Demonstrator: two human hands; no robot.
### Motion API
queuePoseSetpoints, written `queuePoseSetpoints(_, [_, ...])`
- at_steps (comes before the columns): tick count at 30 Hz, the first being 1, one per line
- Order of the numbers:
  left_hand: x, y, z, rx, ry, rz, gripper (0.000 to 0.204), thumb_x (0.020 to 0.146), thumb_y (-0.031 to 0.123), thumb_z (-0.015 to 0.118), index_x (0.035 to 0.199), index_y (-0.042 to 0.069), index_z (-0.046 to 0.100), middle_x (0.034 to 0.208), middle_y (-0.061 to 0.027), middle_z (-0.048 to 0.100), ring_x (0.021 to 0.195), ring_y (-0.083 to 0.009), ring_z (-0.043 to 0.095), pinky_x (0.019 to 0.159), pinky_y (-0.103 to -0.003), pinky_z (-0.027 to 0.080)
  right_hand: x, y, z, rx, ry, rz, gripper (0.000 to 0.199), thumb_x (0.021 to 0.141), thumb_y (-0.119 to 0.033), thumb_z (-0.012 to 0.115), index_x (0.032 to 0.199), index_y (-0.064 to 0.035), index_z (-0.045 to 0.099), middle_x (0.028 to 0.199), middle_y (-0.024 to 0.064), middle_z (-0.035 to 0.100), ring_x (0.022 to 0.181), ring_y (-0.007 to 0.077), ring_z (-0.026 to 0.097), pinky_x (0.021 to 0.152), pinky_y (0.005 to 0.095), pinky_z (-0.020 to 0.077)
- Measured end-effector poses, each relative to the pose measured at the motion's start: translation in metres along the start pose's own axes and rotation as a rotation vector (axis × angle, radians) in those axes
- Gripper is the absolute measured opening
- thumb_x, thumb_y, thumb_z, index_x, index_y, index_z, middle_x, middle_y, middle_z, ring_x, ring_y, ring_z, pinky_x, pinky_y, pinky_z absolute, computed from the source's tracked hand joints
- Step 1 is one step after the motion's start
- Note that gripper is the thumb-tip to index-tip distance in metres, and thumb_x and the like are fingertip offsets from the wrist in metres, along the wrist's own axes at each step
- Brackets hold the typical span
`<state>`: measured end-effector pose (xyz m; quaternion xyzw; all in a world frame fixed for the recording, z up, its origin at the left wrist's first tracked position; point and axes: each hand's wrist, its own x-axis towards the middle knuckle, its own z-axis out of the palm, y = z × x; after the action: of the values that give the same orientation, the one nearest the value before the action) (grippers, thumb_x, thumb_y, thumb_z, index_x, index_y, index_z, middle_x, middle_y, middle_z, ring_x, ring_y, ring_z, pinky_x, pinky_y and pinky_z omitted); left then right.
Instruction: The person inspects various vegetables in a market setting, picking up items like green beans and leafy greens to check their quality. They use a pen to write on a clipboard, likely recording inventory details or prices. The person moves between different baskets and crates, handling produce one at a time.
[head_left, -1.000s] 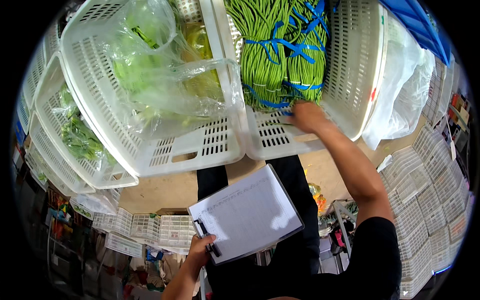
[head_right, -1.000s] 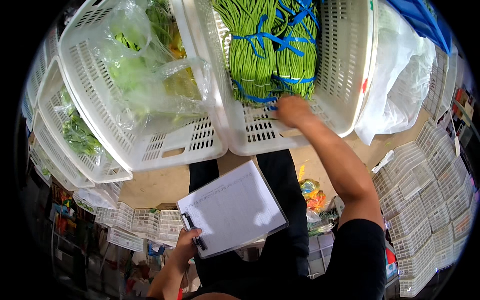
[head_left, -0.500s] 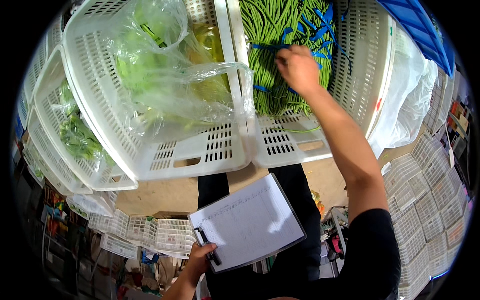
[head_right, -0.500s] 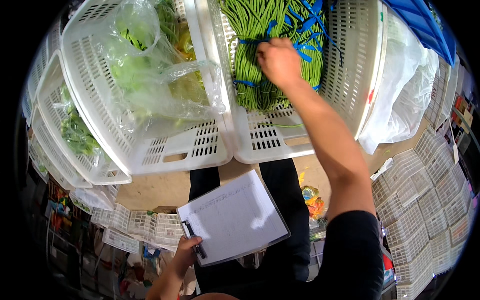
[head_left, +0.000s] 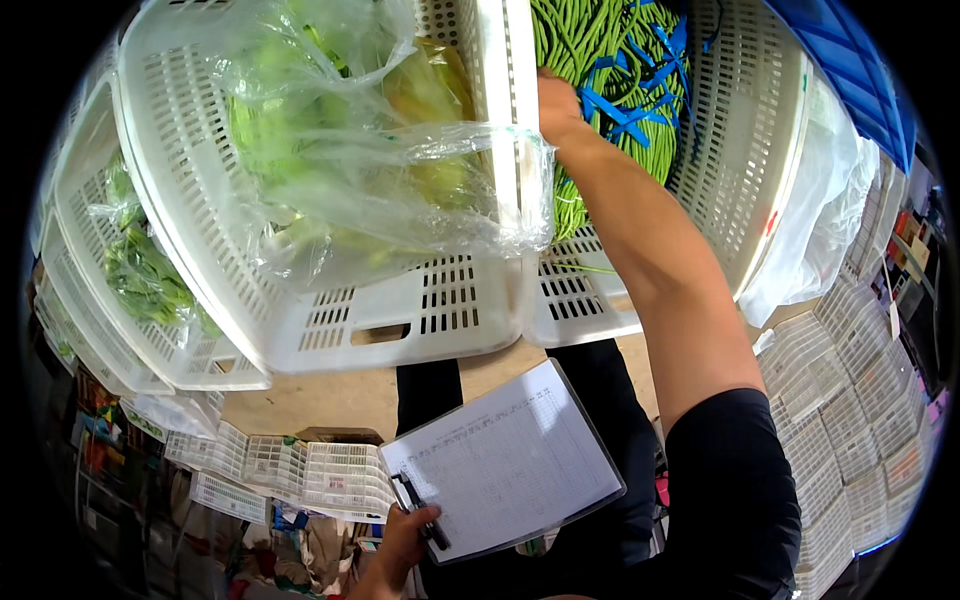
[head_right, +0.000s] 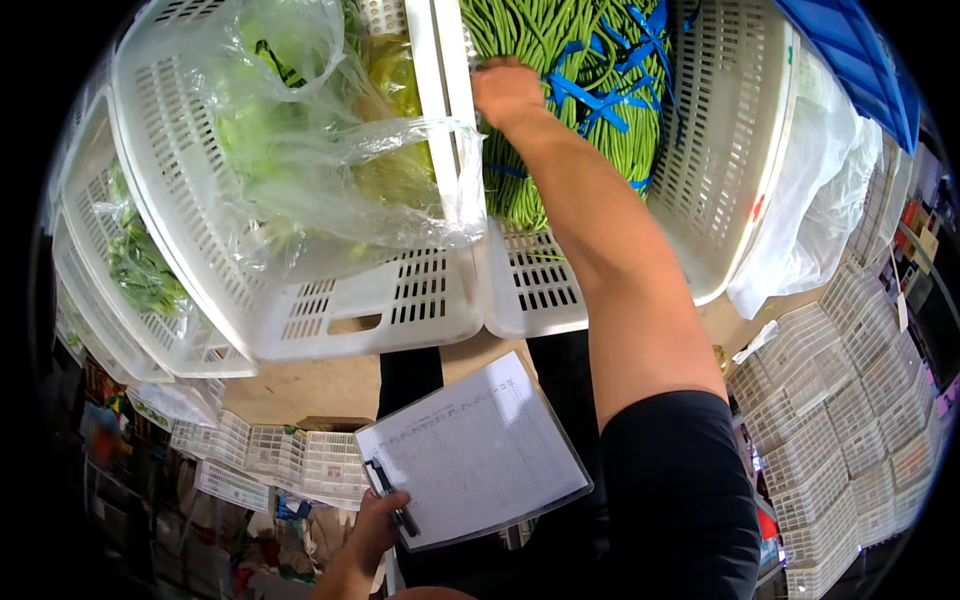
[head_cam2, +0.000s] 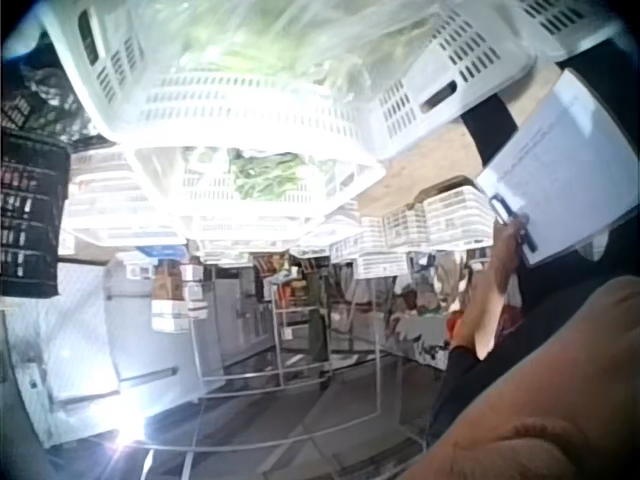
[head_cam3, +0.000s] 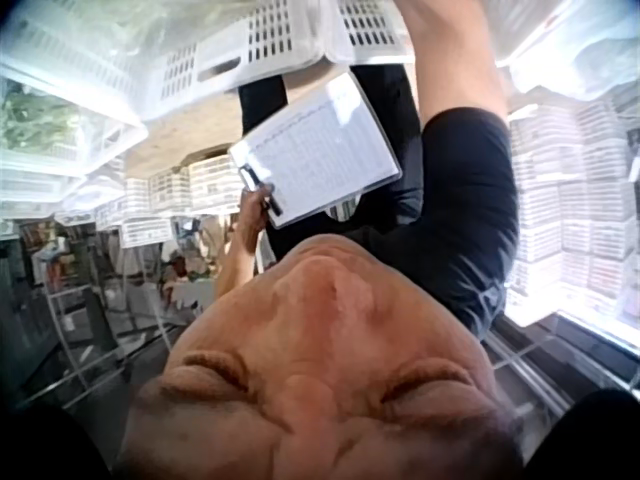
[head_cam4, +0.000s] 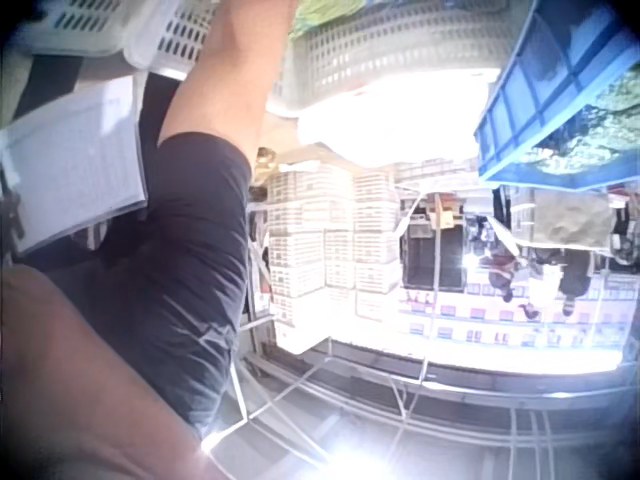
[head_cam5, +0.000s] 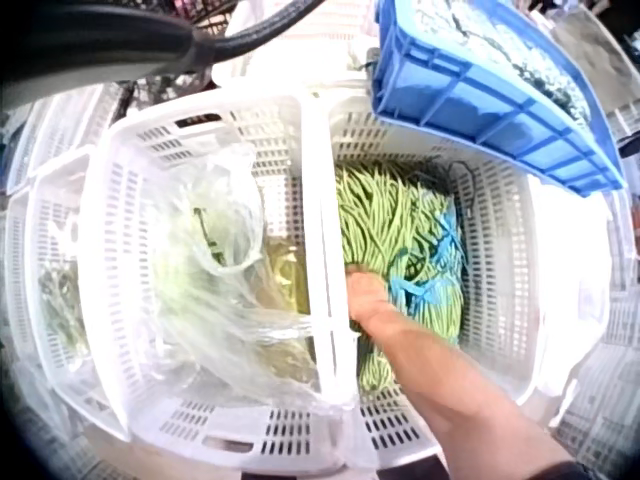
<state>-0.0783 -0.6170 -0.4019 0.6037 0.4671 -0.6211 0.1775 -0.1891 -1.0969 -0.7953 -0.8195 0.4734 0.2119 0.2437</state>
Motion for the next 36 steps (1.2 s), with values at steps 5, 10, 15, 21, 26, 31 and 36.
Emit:
queuePoseSetpoints(5, [-0.004, 0.006, -0.001, 0.031, 0.011, -0.014, 0.05, 0.076, -0.001, 0.064, 0.124, -0.003, 0.052, 0.107, -0.0148, 0.063, 0.099, -0.0305, 0.063, 0.09, -0.044, 0.053, -0.005, 0.027, -0.019, 0.165, -0.262, 0.052, 0.031, 0.096, -0.026, 0.056, 0.109, -0.0018, 0.07, 0.112, 0.0202, 0.068, 0.103, 0.0312, 0.066, 0.086, 0.0455, 0.0538])
queuePoseSetpoints(10, [-0.007, 0.006, 0.006, 0.022, -0.027, 0.022, 0.051, 0.076, -0.001, 0.062, 0.126, -0.005, 0.052, 0.108, -0.016, 0.063, 0.098, -0.0305, 0.064, 0.087, -0.044, 0.054, -0.078, 0.035, -0.034, 0.786, -0.593, 0.236, 0.029, 0.101, -0.025, 0.055, 0.102, 0.0024, 0.064, 0.071, 0.0123, 0.07, 0.059, 0.02, 0.067, 0.064, 0.0331, 0.0534])
queuePoseSetpoints(15, [-0.002, 0.003, -0.001, 0.103, -0.085, 0.042, 0.056, 0.077, 0.006, 0.065, 0.131, -0.003, 0.05, 0.115, -0.0157, 0.063, 0.105, -0.0319, 0.064, 0.094, -0.047, 0.053, -0.155, 0.038, -0.111, 1.114, -0.656, 0.056, 0.03, 0.103, -0.024, 0.053, 0.122, 0.0, 0.057, 0.077, 0.0065, 0.068, 0.075, 0.0147, 0.066, 0.068, 0.0289, 0.0518])
queuePoseSetpoints(21, [-0.004, 0.005, 0.005, 0.053, -0.078, 0.072, 0.052, 0.076, 0.004, 0.068, 0.125, -0.005, 0.054, 0.109, -0.0159, 0.064, 0.1, -0.0304, 0.064, 0.091, -0.045, 0.052, -0.155, 0.045, -0.136, 1.693, 0.463, 0.09, 0.065, 0.1, -0.059, 0.041, 0.14, -0.0074, 0.045, 0.13, 0.0136, 0.059, 0.115, 0.0234, 0.058, 0.098, 0.038, 0.0434])
queuePoseSetpoints(26, [0.0, 0.007, 0.002, 0.107, -0.071, 0.054, 0.052, 0.075, 0.009, 0.069, 0.124, 0.001, 0.056, 0.111, -0.0133, 0.065, 0.099, -0.0307, 0.065, 0.092, -0.048, 0.053, -0.181, 0.08, 0.031, 0.907, -0.176, 0.628, 0.055, 0.08, -0.034, 0.078, 0.112, 0.0054, 0.058, 0.109, 0.0205, 0.066, 0.107, 0.0292, 0.063, 0.093, 0.0367, 0.0484])
queuePoseSetpoints(31, [-0.003, 0.007, 0.002, 0.107, -0.02, 0.027, 0.051, 0.076, 0.008, 0.068, 0.124, 0.001, 0.056, 0.107, -0.0114, 0.065, 0.097, -0.0289, 0.065, 0.09, -0.046, 0.054, -0.158, 0.045, 0.092, 0.504, -0.15, 0.716, 0.108, 0.07, -0.047, 0.086, 0.143, 0.0063, 0.028, 0.138, 0.0253, 0.047, 0.131, 0.0344, 0.044, 0.104, 0.0395, 0.0441])
queuePoseSetpoints(36, [-0.014, 0.001, 0.005, 0.123, 0.019, 0.085, 0.045, 0.077, 0.005, 0.069, 0.12, -0.002, 0.059, 0.105, -0.0105, 0.065, 0.098, -0.0245, 0.064, 0.088, -0.04, 0.052, -0.135, 0.026, 0.124, 0.316, -0.106, 0.851, 0.128, 0.06, -0.063, 0.087, 0.146, 0.0055, 0.023, 0.146, 0.0243, 0.04, 0.137, 0.037, 0.037, 0.11, 0.0437, 0.0396])
